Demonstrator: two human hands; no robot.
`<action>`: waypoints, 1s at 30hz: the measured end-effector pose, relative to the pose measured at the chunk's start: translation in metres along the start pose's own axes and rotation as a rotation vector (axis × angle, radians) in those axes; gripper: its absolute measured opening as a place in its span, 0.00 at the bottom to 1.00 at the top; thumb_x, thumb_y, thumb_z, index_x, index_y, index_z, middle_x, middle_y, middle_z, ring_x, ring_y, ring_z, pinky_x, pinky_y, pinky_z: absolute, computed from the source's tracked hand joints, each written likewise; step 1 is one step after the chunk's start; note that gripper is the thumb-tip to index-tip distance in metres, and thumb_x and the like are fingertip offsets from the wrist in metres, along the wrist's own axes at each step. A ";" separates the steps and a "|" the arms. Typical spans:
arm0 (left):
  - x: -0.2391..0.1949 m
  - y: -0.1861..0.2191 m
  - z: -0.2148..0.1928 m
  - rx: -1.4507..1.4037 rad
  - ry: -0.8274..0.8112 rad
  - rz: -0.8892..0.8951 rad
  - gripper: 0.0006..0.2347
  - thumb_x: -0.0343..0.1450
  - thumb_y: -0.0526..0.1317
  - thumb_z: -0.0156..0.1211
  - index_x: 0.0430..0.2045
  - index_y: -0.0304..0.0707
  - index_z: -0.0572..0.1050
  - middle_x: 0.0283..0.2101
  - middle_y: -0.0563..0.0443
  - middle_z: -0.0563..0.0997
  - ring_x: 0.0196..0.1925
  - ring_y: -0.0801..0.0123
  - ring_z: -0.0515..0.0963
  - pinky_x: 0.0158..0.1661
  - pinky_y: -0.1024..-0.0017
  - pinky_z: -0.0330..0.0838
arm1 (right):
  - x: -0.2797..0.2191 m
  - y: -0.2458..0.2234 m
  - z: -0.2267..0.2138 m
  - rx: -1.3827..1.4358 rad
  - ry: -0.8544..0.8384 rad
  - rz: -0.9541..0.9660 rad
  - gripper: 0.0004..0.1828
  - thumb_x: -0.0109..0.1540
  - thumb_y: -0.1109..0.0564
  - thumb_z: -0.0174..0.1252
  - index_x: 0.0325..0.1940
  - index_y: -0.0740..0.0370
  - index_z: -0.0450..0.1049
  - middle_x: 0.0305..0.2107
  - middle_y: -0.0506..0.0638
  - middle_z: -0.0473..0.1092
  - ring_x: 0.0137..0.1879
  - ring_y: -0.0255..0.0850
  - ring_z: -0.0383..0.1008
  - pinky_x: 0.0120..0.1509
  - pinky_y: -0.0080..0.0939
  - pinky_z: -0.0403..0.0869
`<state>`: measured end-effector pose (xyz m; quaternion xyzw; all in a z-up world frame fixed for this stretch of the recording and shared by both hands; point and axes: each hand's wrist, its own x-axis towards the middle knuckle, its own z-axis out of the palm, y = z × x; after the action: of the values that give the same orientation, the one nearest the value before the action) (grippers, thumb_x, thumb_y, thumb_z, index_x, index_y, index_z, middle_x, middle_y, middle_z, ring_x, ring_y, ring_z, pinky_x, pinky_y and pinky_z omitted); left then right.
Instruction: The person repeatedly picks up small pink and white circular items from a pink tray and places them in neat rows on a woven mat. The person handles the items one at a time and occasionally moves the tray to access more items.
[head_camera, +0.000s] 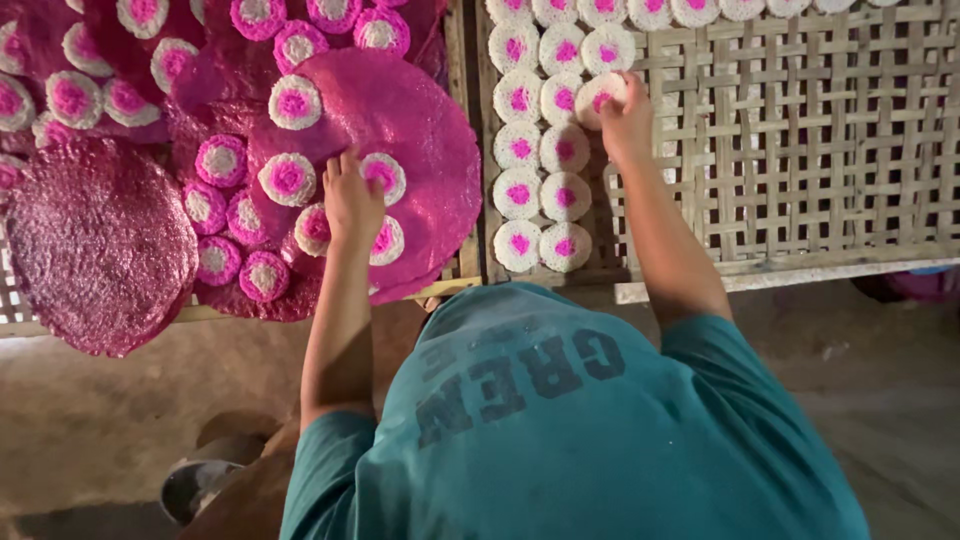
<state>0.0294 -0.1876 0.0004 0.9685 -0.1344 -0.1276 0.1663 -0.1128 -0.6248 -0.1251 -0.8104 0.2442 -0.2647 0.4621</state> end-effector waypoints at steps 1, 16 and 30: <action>0.005 0.000 -0.001 0.008 -0.031 -0.050 0.22 0.72 0.39 0.64 0.59 0.31 0.66 0.57 0.35 0.72 0.58 0.49 0.73 0.54 0.57 0.74 | -0.002 -0.007 0.002 -0.220 0.035 -0.142 0.24 0.64 0.66 0.61 0.65 0.63 0.69 0.52 0.65 0.73 0.55 0.60 0.75 0.56 0.54 0.75; -0.060 0.110 -0.016 -0.488 -0.235 0.363 0.18 0.64 0.39 0.74 0.44 0.37 0.74 0.34 0.51 0.80 0.31 0.73 0.80 0.30 0.77 0.76 | -0.107 -0.141 0.026 1.251 -0.623 0.782 0.34 0.71 0.37 0.42 0.60 0.71 0.73 0.45 0.64 0.74 0.47 0.50 0.77 0.55 0.47 0.78; 0.036 -0.014 -0.013 -0.599 0.295 -0.098 0.10 0.72 0.34 0.63 0.46 0.39 0.72 0.52 0.44 0.75 0.46 0.66 0.82 0.47 0.71 0.79 | -0.081 -0.026 -0.028 0.306 -0.031 0.320 0.23 0.68 0.69 0.56 0.69 0.66 0.72 0.38 0.56 0.64 0.47 0.41 0.64 0.52 0.36 0.69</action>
<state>0.0693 -0.1820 -0.0003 0.8900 -0.0188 -0.0275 0.4548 -0.1873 -0.5787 -0.1067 -0.6856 0.3195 -0.2095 0.6196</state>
